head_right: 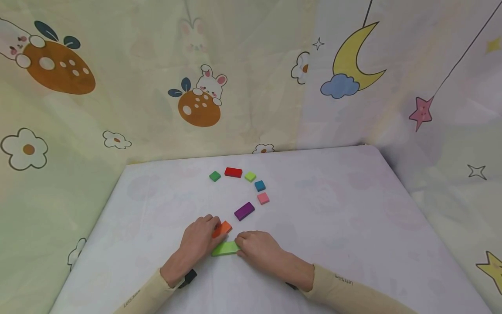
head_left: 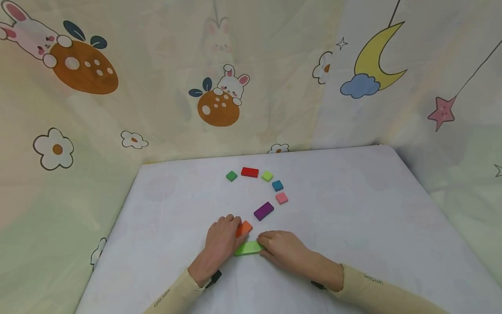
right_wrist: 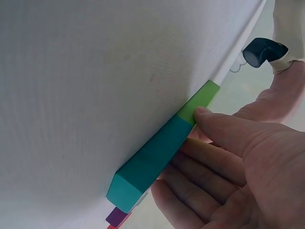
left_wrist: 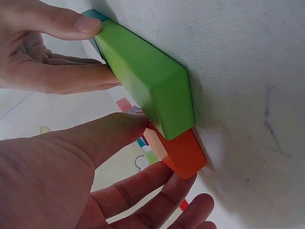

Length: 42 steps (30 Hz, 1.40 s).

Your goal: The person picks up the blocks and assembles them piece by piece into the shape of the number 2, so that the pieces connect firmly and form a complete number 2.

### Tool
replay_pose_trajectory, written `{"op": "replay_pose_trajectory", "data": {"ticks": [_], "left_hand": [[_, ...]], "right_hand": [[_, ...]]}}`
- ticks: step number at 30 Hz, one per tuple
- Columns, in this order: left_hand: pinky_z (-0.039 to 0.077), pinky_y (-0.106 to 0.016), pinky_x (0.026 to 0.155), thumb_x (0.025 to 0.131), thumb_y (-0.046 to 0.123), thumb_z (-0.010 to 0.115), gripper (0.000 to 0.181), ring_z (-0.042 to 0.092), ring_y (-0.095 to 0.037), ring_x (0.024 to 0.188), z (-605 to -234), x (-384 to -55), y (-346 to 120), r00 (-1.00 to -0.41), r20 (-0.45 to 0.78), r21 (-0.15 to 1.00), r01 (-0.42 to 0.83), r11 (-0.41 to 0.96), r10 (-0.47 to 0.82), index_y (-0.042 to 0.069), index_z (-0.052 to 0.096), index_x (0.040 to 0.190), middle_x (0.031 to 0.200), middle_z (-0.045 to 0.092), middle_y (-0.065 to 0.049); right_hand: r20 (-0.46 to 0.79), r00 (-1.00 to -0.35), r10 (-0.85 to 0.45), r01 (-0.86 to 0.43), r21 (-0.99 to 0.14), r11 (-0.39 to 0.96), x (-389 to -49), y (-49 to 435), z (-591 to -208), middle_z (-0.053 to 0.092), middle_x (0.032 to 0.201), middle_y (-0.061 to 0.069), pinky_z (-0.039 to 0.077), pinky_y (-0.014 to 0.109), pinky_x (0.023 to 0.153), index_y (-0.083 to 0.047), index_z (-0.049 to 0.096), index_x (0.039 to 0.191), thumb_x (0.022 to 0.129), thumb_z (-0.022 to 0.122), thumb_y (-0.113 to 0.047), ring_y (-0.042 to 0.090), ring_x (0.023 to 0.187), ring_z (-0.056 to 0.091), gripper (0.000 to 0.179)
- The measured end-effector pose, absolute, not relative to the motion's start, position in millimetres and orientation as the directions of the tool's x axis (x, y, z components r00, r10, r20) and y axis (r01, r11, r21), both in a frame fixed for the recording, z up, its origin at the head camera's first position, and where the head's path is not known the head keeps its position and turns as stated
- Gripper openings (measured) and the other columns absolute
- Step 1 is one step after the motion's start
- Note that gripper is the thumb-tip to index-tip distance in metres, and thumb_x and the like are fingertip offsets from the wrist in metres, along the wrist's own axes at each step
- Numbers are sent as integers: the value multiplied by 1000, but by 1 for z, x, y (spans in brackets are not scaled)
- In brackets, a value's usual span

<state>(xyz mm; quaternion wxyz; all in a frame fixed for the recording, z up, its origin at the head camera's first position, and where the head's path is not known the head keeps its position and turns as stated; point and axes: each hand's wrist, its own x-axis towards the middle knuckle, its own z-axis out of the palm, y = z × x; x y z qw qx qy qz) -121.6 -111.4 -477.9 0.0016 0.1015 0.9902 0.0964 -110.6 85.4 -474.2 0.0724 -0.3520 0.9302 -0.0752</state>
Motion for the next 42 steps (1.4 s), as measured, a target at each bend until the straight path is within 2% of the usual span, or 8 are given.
{"op": "replay_pose_trajectory", "data": {"ticks": [10,18,25,31,42], "left_hand": [[43,-26,62,83,39,81,40,48,-14,75,-478,-121,-112,-978,32,211,207,955,205,10,69,108,84,57,-1],[43,-26,62,83,38,81,40,48,-15,75,-480,-121,-113,-977,38,212,211,954,208,9,69,108,84,57,-2],[42,-27,63,85,39,80,40,48,-15,75,-478,-121,-113,-979,16,218,202,955,203,10,68,110,85,57,-1],[41,-27,63,86,39,79,39,48,-15,75,-478,-122,-113,-978,26,212,207,955,206,11,68,110,88,59,-2],[46,-29,65,84,39,80,43,51,-16,79,-478,-121,-112,-983,2,232,181,956,185,11,68,114,93,62,-4]], "right_hand": [[-93,-742,-664,-639,-205,742,-110,86,-472,72,119,0,57,31,91,-16,69,123,89,76,-35,15,110,69,40],[-73,-737,-672,-643,-232,730,-111,88,-472,70,125,1,56,33,94,-14,66,128,88,77,-38,18,115,67,48],[-41,-740,-672,-641,-261,722,-117,91,-467,69,128,1,54,36,98,-16,68,128,88,76,-42,19,120,66,48],[32,-750,-660,-646,-244,723,-125,95,-460,70,127,3,54,38,98,-13,68,129,87,77,-43,20,118,67,52],[53,-778,-626,-622,-212,754,-140,96,-457,70,125,4,56,37,93,-15,68,129,84,81,-40,21,115,68,54]]}}
